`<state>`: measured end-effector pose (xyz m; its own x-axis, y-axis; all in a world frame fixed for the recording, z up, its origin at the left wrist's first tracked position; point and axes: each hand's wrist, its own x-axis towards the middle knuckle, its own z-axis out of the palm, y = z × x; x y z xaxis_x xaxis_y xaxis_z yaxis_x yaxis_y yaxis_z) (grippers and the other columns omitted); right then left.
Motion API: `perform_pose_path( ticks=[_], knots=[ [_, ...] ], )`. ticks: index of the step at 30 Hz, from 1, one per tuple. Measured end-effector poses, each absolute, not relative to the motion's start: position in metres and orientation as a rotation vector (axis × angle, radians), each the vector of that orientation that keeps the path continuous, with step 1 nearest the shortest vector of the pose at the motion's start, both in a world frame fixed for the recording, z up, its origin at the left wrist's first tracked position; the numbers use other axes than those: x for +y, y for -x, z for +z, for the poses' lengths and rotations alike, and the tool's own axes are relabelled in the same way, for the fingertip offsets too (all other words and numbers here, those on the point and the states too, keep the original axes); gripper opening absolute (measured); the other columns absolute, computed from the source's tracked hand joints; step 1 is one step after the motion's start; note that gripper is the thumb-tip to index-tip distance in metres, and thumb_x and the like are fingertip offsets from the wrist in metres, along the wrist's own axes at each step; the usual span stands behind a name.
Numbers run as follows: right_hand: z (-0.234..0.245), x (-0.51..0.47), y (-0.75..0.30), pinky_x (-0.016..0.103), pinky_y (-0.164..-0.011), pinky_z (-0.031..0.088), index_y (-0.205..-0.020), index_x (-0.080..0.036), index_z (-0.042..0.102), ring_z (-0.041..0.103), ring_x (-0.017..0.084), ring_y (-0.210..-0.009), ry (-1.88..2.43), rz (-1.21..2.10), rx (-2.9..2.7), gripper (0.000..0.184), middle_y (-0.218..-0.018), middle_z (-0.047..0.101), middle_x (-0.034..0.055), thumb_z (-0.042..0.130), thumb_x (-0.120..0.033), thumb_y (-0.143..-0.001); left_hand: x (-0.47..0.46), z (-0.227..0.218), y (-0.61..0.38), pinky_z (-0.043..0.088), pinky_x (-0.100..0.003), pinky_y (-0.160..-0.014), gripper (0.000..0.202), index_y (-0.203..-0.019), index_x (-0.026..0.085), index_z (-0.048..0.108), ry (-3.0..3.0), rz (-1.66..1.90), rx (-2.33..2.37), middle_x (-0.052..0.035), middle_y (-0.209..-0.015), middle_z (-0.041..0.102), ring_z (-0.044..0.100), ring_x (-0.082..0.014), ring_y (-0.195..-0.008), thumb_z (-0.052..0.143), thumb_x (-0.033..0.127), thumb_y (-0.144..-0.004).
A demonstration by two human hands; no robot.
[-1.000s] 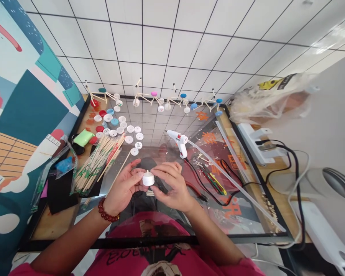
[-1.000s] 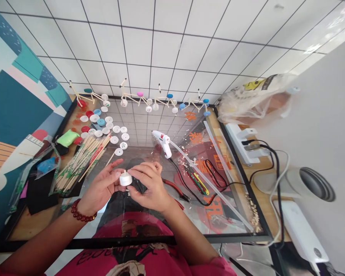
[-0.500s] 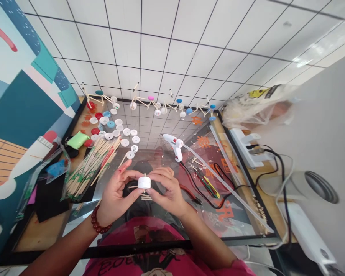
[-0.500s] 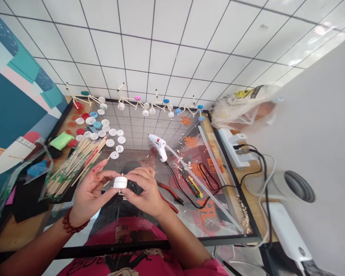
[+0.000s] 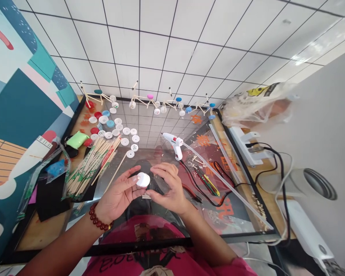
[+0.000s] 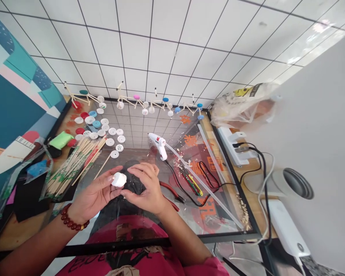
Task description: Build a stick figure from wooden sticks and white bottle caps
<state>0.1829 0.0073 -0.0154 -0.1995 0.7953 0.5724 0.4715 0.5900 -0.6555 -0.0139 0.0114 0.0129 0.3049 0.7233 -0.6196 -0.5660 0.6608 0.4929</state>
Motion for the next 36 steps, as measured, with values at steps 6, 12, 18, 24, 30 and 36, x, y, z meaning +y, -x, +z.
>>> perform_pose_path(
  ticks=[6,12,18,24,30,36],
  knots=[
    [-0.013,0.006,-0.182,0.049,-0.098,0.045,-0.130,-0.029,0.059,0.065,0.028,-0.110,0.990,0.337,-1.856,0.050,-0.115,0.071,0.0081,0.077,-0.040,-0.085,0.008,0.005,0.010,0.060,-0.023,-0.072,0.071,-0.131,0.019,0.057,-0.450,0.998,0.947,-0.0028,-0.090,0.076,0.072,-0.0138,-0.082,0.091,0.017,-0.068],
    [-0.013,0.006,-0.185,0.048,-0.094,0.043,-0.128,-0.030,0.061,0.066,0.028,-0.104,0.984,0.198,-1.875,0.050,-0.112,0.072,0.0070,0.080,-0.029,-0.081,-0.001,-0.003,0.011,0.058,-0.029,-0.085,0.071,-0.142,0.022,0.049,-0.933,1.193,0.927,-0.0048,-0.099,0.077,0.072,-0.0148,-0.091,0.082,0.019,-0.079],
    [-0.013,0.009,-0.187,0.039,-0.090,0.050,-0.114,-0.027,0.071,0.071,0.021,-0.093,1.071,0.903,-1.681,0.020,-0.097,0.077,0.0035,0.067,-0.028,-0.094,-0.006,-0.010,0.018,0.050,-0.037,-0.108,0.083,-0.155,0.033,0.039,-1.715,1.447,0.974,-0.0036,-0.114,0.078,0.070,-0.0169,-0.112,0.071,0.003,-0.085],
    [-0.013,0.011,-0.187,0.032,-0.085,0.055,-0.103,-0.024,0.077,0.071,0.018,-0.087,1.014,1.342,-1.509,0.025,-0.092,0.077,0.0026,0.075,-0.045,-0.089,0.000,-0.014,0.019,0.054,-0.040,-0.102,0.089,-0.159,0.032,0.033,-1.980,1.456,0.955,-0.0029,-0.112,0.080,0.073,-0.0195,-0.106,0.070,0.001,-0.084],
    [-0.013,0.011,-0.181,0.032,-0.075,0.055,-0.095,-0.023,0.078,0.070,0.018,-0.077,1.016,1.223,-1.589,0.021,-0.084,0.076,0.0021,0.076,-0.042,-0.087,-0.006,-0.012,0.014,0.050,-0.046,-0.109,0.071,-0.145,0.033,0.050,-1.602,1.314,1.135,-0.0036,-0.107,0.081,0.073,-0.0239,-0.108,0.074,0.007,-0.083],
    [-0.018,0.006,-0.177,0.034,-0.077,0.057,-0.097,-0.022,0.077,0.071,0.020,-0.079,1.093,1.174,-1.513,0.025,-0.086,0.077,0.0029,0.080,-0.043,-0.083,-0.008,-0.013,0.012,0.044,-0.050,-0.114,0.074,-0.140,0.031,0.052,-1.398,1.381,1.140,-0.0037,-0.103,0.081,0.073,-0.0257,-0.106,0.080,0.006,-0.076]
  ],
)
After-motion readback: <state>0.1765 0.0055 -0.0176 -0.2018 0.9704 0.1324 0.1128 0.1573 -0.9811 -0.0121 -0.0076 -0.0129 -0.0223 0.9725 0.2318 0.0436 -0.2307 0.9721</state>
